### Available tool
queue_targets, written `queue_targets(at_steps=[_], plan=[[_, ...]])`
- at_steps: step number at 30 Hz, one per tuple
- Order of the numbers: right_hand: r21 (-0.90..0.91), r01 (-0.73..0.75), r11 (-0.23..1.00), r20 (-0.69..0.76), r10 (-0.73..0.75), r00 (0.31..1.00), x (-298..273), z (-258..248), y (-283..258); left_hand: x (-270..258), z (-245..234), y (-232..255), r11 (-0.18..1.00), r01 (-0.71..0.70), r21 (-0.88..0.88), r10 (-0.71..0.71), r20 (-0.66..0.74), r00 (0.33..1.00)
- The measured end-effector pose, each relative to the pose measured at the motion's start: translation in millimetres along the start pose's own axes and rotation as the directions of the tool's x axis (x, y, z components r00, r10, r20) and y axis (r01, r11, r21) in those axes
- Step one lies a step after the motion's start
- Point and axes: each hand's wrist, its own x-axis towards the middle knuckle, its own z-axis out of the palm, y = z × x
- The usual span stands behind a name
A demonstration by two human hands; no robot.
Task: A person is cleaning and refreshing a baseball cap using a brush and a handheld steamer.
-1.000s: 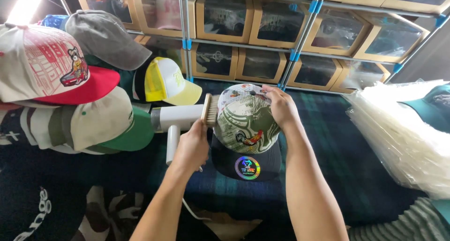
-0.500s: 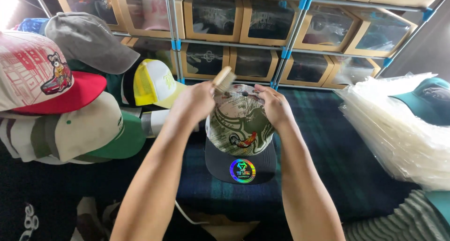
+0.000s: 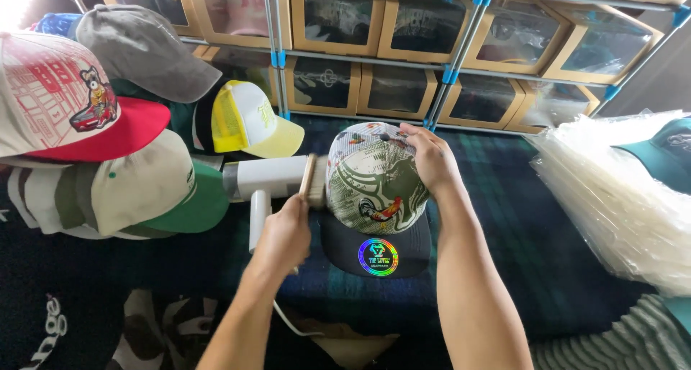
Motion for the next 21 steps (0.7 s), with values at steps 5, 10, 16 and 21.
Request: queue_targets(at_steps=[5, 10, 16, 21], plan=[[0.016, -0.006, 1.000, -0.020, 0.007, 1.000, -8, 0, -10, 10, 3, -15, 0.859, -0.352, 0.373, 0.445, -0.203, 0.872], [0.043, -0.007, 0.999, -0.018, 0.007, 1.000, -37, 6, -33, 44, -6, 73, 0.865, -0.379, 0.329, 0.365, 0.105, 0.925], [0.007, 0.069, 0.998, -0.009, -0.069, 0.998, 13, 2, 12, 161, 18, 9, 0.865, -0.160, 0.476, 0.117, 0.118, 0.986], [0.009, 0.074, 0.997, -0.012, -0.074, 0.997, -10, 2, -5, 185, 27, -51, 0.310, -0.419, 0.853, 0.181, 0.379, 0.907]])
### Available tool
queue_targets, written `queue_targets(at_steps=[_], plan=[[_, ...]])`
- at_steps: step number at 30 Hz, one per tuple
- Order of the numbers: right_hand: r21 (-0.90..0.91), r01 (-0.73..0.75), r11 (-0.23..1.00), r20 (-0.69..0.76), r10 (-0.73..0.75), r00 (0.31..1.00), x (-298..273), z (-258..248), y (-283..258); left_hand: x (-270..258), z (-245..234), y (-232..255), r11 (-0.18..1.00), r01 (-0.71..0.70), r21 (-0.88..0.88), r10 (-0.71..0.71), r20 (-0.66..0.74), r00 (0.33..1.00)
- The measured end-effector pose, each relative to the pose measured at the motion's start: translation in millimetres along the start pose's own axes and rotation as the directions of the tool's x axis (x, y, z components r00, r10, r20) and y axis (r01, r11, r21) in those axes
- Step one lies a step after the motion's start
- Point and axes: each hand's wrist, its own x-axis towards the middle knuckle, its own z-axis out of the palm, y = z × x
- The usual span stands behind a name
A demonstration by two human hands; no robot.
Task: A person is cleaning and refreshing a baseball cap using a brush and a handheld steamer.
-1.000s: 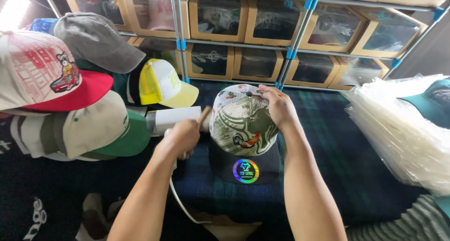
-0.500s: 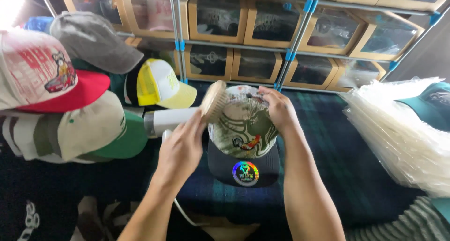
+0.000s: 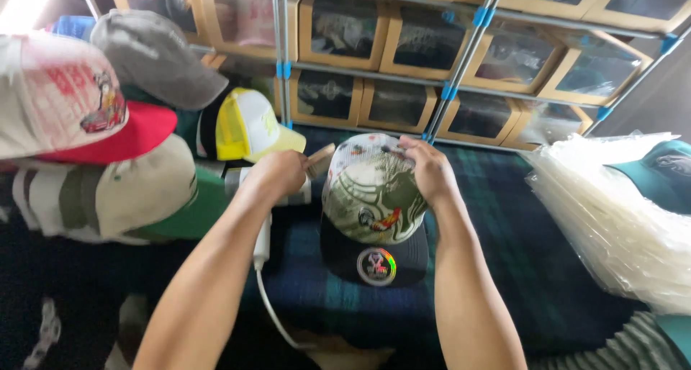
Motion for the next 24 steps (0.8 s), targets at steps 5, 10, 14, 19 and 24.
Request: queue_targets(at_steps=[5, 10, 14, 19, 24], plan=[[0.310, -0.022, 0.950, -0.025, 0.031, 0.999, 4, 5, 12, -99, -183, 35, 0.738, -0.109, -0.666, -0.093, -0.260, 0.961], [0.506, -0.056, 0.861, -0.074, 0.108, 0.991, -3, 8, 23, -8, -134, 25, 0.801, -0.051, -0.597, -0.054, -0.158, 0.986], [0.644, 0.010, 0.765, -0.093, 0.065, 0.994, -17, 14, 30, 65, -52, 5, 0.900, -0.184, -0.395, 0.124, -0.174, 0.977], [0.650, 0.004, 0.760, -0.069, 0.054, 0.996, 7, 15, 56, 77, -69, -9, 0.769, 0.013, -0.639, 0.023, 0.049, 0.999], [0.649, 0.058, 0.759, -0.101, 0.011, 0.995, 12, 19, 73, 59, -131, 13, 0.598, -0.052, -0.800, 0.050, -0.027, 0.998]])
